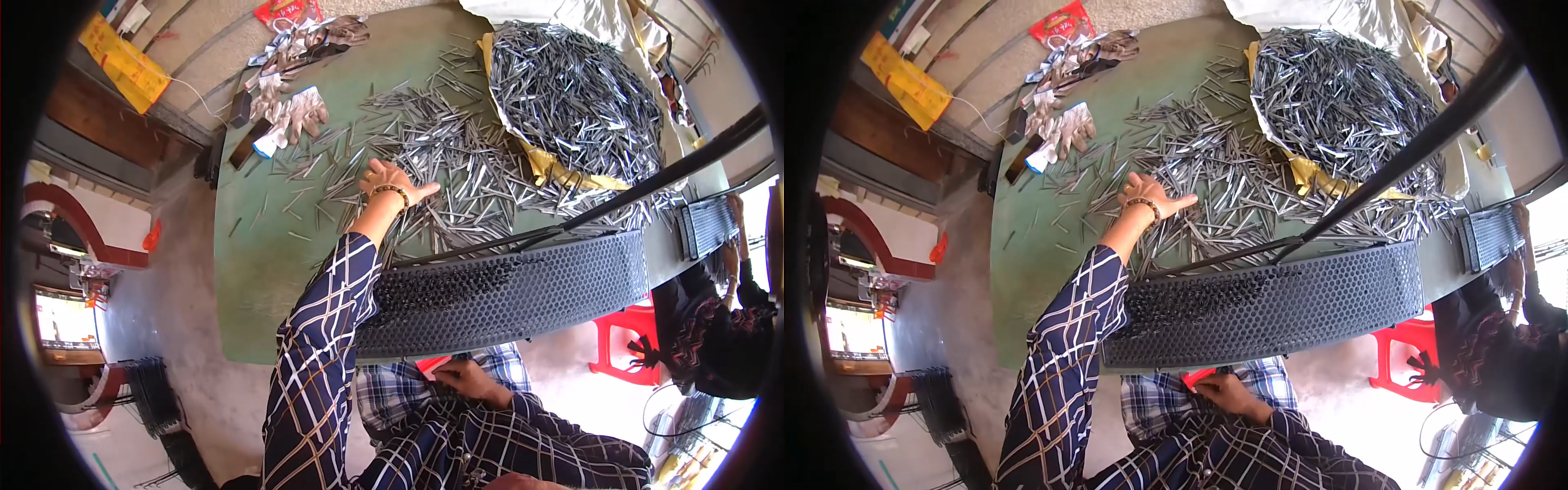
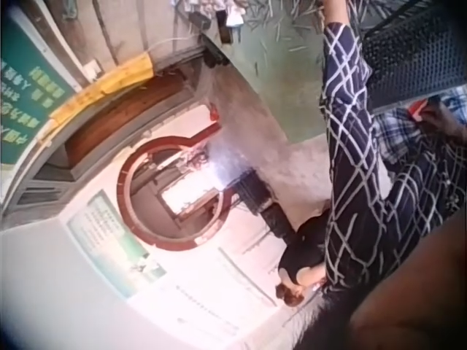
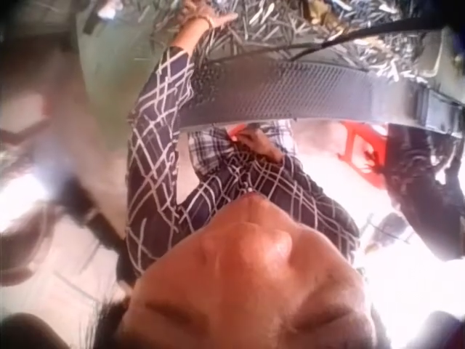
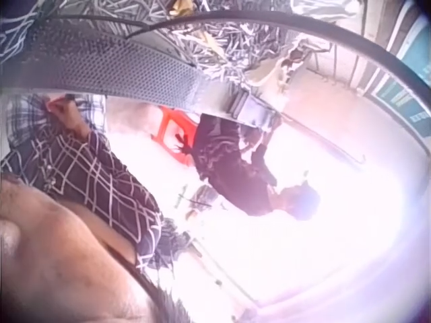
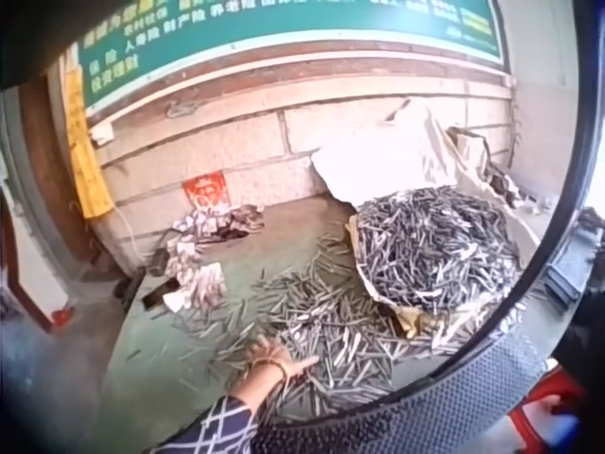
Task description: The person is manually inserting small metal rods into the holes of a perforated metal grid strip.
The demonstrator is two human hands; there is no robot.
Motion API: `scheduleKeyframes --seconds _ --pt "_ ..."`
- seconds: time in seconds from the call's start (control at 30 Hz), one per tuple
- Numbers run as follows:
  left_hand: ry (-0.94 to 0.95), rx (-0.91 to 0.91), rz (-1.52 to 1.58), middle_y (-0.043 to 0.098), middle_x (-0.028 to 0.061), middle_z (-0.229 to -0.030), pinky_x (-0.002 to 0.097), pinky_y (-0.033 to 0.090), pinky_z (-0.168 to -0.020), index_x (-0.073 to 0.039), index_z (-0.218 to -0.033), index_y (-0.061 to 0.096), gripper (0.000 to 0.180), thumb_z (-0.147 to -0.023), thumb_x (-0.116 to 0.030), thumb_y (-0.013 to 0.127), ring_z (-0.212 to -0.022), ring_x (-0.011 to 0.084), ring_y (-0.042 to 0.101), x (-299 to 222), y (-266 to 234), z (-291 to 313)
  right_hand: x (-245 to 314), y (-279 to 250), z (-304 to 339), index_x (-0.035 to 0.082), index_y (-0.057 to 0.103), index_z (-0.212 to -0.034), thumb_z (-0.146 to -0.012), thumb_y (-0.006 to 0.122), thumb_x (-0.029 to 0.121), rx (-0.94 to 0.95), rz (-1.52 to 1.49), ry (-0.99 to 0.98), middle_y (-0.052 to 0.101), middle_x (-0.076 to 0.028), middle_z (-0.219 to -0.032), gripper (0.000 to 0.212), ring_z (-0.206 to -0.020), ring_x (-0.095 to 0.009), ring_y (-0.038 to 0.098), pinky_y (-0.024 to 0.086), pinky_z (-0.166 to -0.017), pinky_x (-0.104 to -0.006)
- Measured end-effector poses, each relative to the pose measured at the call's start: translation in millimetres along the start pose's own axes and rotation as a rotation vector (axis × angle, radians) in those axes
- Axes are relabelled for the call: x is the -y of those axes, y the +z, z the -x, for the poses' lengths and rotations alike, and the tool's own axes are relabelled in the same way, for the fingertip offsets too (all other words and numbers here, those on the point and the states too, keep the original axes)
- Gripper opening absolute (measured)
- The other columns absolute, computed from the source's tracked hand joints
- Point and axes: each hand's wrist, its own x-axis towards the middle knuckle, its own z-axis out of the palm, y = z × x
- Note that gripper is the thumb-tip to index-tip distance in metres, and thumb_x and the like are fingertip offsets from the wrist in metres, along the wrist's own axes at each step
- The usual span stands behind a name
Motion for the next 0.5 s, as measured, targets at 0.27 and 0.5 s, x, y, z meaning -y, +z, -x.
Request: scheduleKeyframes --seconds 0.27,0.5 --pt "-0.026 0.097 -0.043 0.047 0.0161 -0.133 0.0417 0.043 -0.096 0.001 -0.128 0.05 0.106 -0.057 -0.077 0.067 -0.125 0.0292 0.044 -11 -2 -19 -9 3 2 0.004 0.067 -0.105 -0.087 0.066 0.018 0.002 -0.072 0.117 0.07 -0.012 -0.089 0.022 -0.079 -0.015 0.065 0.05 -0.072 -0.0285" --pt "-0.119 0.018 0.205 0.051 0.0196 -0.13 0.0361 0.048 -0.093 0.003 -0.122 0.054 0.085 -0.06 -0.051 0.077 -0.114 0.0319 0.055 -19 6 -22 -13 1 2 0.001 0.065 -0.109 -0.089 0.063 0.012 0.003 -0.065 0.066 0.069 -0.011 -0.091 0.023 -0.078 -0.015 0.064 0.051 -0.073 -0.0284"
